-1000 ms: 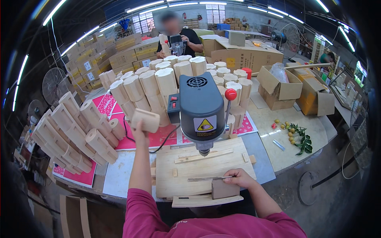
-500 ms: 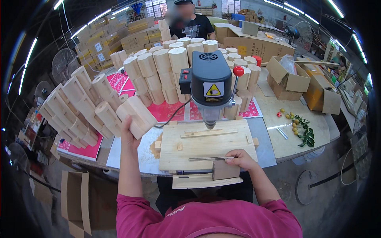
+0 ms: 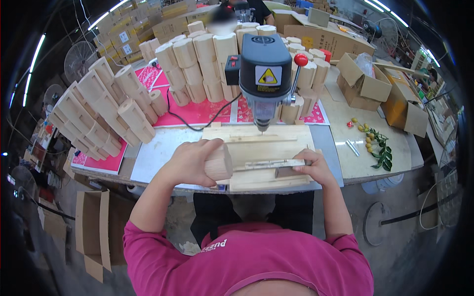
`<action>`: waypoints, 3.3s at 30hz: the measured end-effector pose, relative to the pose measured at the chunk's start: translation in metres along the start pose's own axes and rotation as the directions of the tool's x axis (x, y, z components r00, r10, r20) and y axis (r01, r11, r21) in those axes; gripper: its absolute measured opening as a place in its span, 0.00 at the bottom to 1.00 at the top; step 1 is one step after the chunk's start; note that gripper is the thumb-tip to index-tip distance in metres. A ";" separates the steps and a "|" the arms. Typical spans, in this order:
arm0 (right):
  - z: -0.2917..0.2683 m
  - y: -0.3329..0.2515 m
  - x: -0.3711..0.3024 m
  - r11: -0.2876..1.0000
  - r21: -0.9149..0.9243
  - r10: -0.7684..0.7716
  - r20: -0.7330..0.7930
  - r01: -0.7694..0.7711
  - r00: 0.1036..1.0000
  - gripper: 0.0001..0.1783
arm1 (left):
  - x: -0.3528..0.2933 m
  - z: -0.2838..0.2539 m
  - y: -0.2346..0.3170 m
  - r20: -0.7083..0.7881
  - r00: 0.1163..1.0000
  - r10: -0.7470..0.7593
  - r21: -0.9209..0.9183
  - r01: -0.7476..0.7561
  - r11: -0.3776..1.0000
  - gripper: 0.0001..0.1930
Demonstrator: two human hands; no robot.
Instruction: Using a drill press to create holes in wooden cylindrical components.
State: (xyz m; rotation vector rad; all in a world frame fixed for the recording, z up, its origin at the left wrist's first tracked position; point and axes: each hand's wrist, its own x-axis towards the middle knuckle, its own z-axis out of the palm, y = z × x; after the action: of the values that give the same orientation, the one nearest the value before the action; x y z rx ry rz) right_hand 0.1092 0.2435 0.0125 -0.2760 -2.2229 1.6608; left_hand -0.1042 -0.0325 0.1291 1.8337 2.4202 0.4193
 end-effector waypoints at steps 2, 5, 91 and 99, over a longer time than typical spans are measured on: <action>0.002 0.011 0.001 1.000 0.027 0.009 0.000 -0.009 1.000 0.12 | 0.004 0.021 0.000 0.123 0.992 0.033 0.112 -0.047 0.993 0.44; 0.003 0.014 0.003 1.000 0.005 0.030 -0.005 -0.030 1.000 0.13 | 0.012 0.048 -0.005 0.184 0.982 0.042 0.093 -0.060 0.994 0.43; 0.020 0.028 0.049 0.706 -0.535 0.187 -0.491 -0.463 0.851 0.30 | 0.053 0.179 -0.047 -0.493 0.841 -0.223 -0.266 0.099 0.959 0.31; 0.026 0.029 0.050 0.723 -0.588 0.098 -0.431 -0.362 0.897 0.26 | 0.045 0.179 -0.063 -0.411 0.892 -0.191 -0.341 0.044 0.939 0.24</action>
State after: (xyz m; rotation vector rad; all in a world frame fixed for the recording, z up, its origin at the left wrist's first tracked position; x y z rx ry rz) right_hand 0.0515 0.2469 -0.0140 -1.0065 -2.4408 0.7329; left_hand -0.1355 0.0251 -0.0541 1.5678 2.5033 1.2590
